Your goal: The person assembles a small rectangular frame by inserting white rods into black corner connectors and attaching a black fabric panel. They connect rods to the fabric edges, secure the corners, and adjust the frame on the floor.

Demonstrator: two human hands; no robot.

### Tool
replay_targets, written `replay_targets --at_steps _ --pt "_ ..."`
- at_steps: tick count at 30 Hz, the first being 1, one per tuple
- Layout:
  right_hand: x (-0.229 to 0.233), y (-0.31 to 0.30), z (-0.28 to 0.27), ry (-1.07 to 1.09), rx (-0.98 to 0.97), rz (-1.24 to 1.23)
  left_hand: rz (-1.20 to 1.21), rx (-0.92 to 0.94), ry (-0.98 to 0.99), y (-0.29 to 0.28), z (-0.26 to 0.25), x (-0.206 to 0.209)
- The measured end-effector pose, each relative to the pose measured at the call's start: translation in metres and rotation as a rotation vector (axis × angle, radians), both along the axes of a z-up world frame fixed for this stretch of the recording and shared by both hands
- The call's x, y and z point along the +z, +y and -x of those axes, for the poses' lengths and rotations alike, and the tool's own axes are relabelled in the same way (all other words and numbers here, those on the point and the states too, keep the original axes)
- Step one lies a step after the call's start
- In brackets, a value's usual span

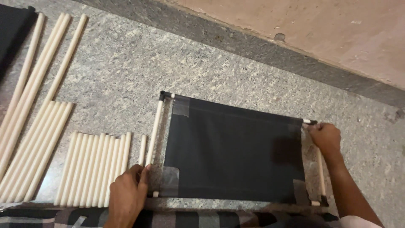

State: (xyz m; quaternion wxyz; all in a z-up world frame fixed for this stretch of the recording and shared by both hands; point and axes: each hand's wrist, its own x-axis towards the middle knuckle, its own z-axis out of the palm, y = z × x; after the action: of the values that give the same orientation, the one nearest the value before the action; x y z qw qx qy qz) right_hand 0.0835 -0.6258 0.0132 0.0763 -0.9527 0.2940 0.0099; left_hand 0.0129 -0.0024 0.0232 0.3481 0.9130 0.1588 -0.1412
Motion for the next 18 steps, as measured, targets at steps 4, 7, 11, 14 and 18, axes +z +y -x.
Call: replay_targets --at_steps 4,7,11,14,18 --pt "-0.035 -0.038 0.005 -0.146 -0.349 -0.860 -0.025 -0.020 0.007 -0.002 0.001 -0.007" --pt "-0.054 -0.046 0.000 -0.161 -0.447 -0.923 0.005 0.010 0.007 -0.001 0.001 -0.010" --pt "-0.067 -0.042 -0.004 -0.251 -0.391 -0.874 0.001 0.028 0.080 0.001 -0.001 -0.013" --pt "-0.064 -0.032 -0.003 -0.285 -0.393 -0.825 0.027 0.034 0.110 0.002 -0.003 -0.014" --pt "-0.056 -0.026 0.001 -0.281 -0.353 -0.794 0.010 0.040 0.117 0.000 -0.001 -0.018"
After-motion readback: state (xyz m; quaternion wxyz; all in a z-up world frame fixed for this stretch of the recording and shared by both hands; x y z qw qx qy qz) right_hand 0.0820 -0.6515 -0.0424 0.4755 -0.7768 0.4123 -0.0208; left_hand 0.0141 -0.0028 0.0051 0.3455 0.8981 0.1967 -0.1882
